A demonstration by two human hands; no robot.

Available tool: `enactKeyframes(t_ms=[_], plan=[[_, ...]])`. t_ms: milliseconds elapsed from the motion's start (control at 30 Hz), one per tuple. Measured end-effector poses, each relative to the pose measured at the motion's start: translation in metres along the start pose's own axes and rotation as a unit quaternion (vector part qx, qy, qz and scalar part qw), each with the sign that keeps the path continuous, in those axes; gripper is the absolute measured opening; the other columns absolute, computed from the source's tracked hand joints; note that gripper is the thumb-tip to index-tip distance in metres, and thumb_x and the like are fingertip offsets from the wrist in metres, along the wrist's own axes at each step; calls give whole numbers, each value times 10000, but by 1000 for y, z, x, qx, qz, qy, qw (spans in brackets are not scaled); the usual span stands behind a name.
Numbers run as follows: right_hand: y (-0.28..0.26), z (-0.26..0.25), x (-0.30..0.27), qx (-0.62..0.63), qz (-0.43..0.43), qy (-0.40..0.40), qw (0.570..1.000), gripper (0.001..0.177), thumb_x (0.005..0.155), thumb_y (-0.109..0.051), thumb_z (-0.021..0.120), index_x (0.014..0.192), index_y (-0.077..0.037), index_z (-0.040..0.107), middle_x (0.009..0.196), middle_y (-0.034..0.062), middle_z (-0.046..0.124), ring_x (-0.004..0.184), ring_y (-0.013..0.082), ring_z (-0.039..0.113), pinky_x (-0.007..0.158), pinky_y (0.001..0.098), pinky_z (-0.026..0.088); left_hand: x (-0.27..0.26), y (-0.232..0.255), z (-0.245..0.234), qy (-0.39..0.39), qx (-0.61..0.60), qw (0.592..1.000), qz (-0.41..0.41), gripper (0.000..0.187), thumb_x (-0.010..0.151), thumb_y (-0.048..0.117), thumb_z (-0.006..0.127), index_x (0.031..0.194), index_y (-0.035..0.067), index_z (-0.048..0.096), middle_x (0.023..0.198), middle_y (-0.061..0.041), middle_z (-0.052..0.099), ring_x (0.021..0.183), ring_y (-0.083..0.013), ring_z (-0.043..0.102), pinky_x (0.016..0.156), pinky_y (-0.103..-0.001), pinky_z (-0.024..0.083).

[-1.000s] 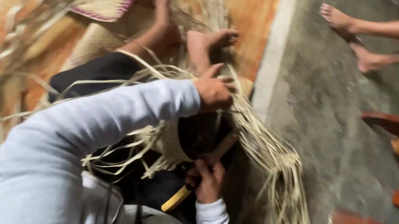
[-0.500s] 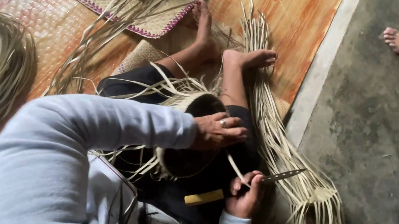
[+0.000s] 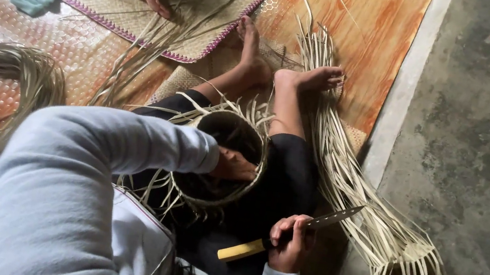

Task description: Trimming the excess straw or palm leaf strips from the edge of a woven basket using a knife

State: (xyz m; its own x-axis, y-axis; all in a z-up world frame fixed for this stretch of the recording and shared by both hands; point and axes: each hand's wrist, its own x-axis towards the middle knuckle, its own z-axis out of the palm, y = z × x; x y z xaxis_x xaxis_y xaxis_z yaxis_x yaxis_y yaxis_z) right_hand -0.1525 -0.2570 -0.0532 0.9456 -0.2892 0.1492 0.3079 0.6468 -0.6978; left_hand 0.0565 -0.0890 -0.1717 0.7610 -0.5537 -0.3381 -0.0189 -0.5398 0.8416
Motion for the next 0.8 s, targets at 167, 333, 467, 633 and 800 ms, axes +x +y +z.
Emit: enactKeyframes(t_ms=[167,333,467,633,800], plan=[[-8,10,-1,-48,-8,8,999,72,856,-164,524,817,-103,520,595,33,510,394,106,434,276,180,279,78,119,-147,444,-34,894,55,847,655,-119,330,1287,-46,-229,1390,-229,-233,1291,-309,-220,1038,-365,-159],[-9,12,3,-56,15,-2,998,93,850,-160,516,808,-82,489,581,49,488,388,105,410,292,186,283,49,162,-154,344,-425,837,18,671,845,310,140,1255,16,-303,1378,-158,-269,1276,-296,-218,1023,-470,-154],[1,2,8,-121,-39,-7,992,175,887,-139,464,734,-58,435,435,119,421,227,163,359,197,206,270,41,125,-119,364,-473,797,92,705,808,423,203,1236,100,-255,1352,-59,-233,1253,-216,-167,1013,-440,-111],[-8,8,4,-154,-2,37,987,266,888,-212,473,678,-54,434,418,110,401,238,141,355,206,189,256,23,113,-74,376,-401,819,166,600,817,430,251,1131,112,-150,1232,-43,-130,1153,-203,-70,971,-420,-37],[-8,3,9,-181,25,28,983,341,885,-246,496,625,-35,432,369,126,368,224,149,343,210,186,259,-41,84,-61,423,-306,819,237,506,825,436,298,1026,123,-45,1112,-28,-27,1052,-191,27,929,-402,38]])
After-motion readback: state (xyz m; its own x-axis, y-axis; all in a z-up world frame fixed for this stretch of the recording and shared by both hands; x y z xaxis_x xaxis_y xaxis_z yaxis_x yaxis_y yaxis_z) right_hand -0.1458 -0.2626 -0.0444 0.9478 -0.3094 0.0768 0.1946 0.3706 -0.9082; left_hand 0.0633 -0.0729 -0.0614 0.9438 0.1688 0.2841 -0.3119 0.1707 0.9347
